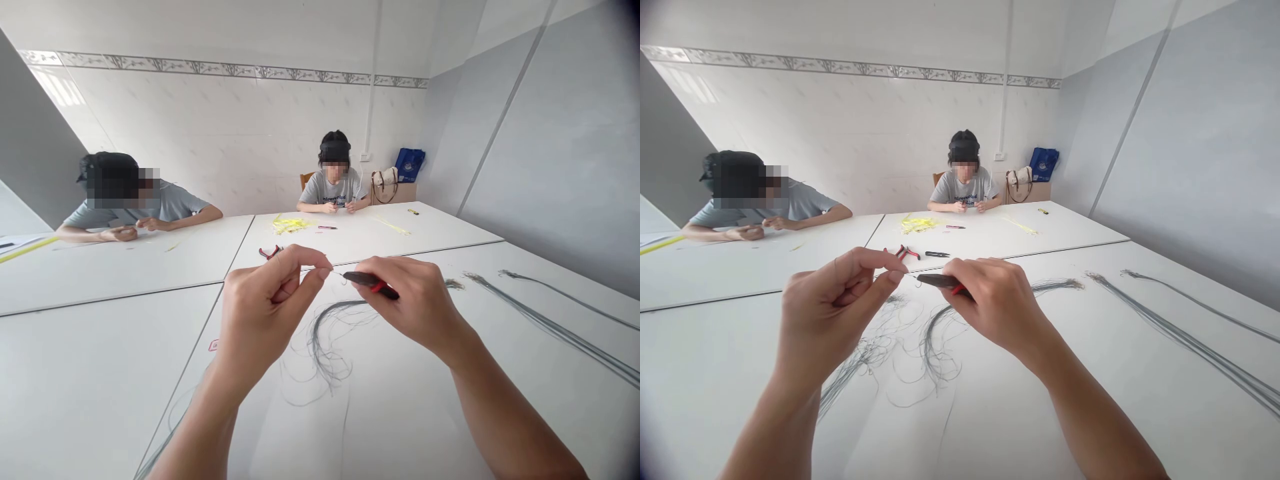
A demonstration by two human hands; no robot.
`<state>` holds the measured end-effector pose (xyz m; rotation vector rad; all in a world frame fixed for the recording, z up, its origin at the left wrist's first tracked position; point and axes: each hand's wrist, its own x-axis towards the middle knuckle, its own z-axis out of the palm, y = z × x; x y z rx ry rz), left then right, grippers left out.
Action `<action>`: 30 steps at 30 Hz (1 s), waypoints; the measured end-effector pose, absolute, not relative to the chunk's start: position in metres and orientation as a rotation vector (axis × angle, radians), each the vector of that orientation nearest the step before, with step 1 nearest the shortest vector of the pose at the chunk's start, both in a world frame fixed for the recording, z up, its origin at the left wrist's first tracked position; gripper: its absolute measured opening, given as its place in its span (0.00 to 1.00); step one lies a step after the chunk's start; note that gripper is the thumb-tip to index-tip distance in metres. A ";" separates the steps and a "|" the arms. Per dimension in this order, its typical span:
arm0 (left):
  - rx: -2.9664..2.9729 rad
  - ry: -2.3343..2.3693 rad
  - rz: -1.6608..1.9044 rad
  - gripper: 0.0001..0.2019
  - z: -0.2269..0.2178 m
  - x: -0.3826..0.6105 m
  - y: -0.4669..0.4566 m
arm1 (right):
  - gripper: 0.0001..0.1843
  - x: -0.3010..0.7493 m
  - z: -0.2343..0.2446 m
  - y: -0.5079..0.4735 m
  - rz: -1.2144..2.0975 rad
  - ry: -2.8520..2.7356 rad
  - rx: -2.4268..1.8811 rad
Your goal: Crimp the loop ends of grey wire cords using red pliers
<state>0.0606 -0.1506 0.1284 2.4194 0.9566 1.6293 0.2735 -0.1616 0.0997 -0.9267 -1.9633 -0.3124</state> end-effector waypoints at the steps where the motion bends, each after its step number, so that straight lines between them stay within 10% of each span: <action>1: 2.405 0.960 1.631 0.06 0.128 0.061 -0.150 | 0.05 0.273 0.100 -0.161 -0.222 -1.929 -0.923; 12: 2.363 0.948 1.623 0.07 0.122 0.072 -0.150 | 0.09 0.253 0.095 -0.159 0.942 -1.599 -0.736; 30: 2.518 0.901 1.474 0.06 0.124 0.071 -0.158 | 0.06 0.247 0.096 -0.168 0.208 -1.674 -0.680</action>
